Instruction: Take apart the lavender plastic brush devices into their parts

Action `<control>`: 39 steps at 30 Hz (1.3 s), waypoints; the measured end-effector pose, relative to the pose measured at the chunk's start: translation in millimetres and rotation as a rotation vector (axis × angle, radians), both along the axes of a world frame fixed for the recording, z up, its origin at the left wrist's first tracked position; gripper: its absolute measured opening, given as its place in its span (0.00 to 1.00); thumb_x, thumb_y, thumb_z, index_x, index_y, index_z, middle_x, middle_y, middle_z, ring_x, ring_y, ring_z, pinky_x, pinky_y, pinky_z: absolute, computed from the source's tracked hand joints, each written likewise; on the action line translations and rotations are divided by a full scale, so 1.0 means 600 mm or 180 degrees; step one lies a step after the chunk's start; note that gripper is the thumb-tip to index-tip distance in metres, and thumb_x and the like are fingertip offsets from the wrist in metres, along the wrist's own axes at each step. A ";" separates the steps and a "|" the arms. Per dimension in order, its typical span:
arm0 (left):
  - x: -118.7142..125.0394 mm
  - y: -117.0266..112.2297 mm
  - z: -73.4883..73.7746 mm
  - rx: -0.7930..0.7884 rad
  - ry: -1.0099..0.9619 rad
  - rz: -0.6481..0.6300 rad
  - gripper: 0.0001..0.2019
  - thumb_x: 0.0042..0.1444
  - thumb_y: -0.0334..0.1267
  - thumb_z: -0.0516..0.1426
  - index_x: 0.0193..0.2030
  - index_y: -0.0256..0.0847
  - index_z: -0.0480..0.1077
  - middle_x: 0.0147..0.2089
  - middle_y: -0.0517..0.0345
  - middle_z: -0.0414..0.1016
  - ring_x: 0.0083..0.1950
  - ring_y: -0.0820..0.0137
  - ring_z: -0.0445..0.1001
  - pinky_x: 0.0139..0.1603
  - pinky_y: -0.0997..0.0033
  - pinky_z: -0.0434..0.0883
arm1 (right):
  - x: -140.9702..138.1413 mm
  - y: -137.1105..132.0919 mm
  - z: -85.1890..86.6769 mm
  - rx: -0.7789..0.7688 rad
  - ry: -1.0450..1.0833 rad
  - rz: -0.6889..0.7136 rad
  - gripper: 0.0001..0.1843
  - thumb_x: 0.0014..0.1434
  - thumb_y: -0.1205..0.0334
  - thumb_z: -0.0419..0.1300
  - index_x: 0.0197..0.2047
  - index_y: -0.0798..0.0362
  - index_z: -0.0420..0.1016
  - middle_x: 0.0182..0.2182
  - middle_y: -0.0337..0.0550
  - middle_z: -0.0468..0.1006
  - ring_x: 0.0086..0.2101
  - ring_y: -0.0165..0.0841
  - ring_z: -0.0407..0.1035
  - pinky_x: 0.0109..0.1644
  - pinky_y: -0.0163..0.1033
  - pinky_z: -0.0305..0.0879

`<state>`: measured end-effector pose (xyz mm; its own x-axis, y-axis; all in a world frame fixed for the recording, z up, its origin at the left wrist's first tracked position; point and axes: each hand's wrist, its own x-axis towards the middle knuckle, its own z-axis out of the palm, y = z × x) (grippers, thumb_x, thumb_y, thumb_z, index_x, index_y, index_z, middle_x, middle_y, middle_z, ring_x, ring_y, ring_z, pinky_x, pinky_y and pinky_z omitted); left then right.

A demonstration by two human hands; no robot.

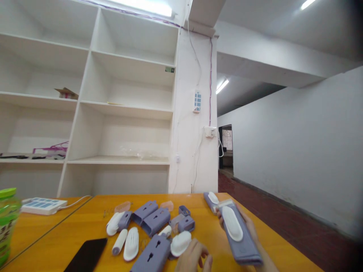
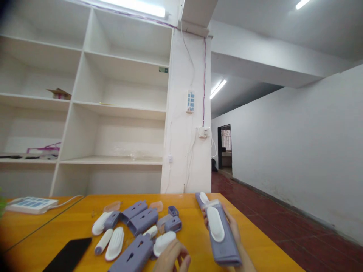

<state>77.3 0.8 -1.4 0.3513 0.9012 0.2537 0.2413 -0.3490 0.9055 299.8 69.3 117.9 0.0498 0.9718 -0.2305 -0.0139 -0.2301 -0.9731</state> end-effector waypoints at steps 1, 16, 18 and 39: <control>-0.004 -0.002 0.009 0.0000 -0.0111 0.0090 0.07 0.62 0.42 0.55 0.42 0.43 0.71 0.44 0.46 0.77 0.40 0.61 0.77 0.36 0.68 0.72 | -0.011 -0.004 -0.003 -0.0192 0.0146 0.0265 0.40 0.62 0.30 0.49 0.49 0.61 0.78 0.44 0.59 0.83 0.38 0.41 0.80 0.43 0.42 0.74; -0.085 0.017 0.028 -0.1105 -0.2407 -0.0767 0.32 0.51 0.62 0.66 0.51 0.37 0.73 0.44 0.49 0.81 0.46 0.60 0.79 0.49 0.65 0.73 | -0.150 -0.043 -0.065 -0.1154 0.0615 0.1747 0.30 0.60 0.39 0.65 0.52 0.56 0.80 0.36 0.49 0.87 0.35 0.40 0.82 0.43 0.39 0.75; -0.081 0.018 0.034 -0.1176 -0.2530 -0.0530 0.31 0.49 0.62 0.67 0.48 0.36 0.74 0.42 0.49 0.82 0.45 0.60 0.80 0.47 0.67 0.73 | -0.152 -0.042 -0.060 -0.1222 0.0612 0.1748 0.36 0.59 0.32 0.62 0.54 0.56 0.79 0.38 0.50 0.87 0.36 0.43 0.82 0.45 0.43 0.75; -0.103 0.016 0.054 -0.1569 -0.2347 0.0867 0.30 0.58 0.58 0.60 0.58 0.41 0.62 0.51 0.46 0.73 0.44 0.58 0.78 0.19 0.74 0.75 | -0.198 -0.036 -0.095 0.0020 0.1165 -0.0421 0.30 0.47 0.42 0.76 0.45 0.55 0.81 0.40 0.46 0.87 0.45 0.44 0.79 0.45 0.40 0.75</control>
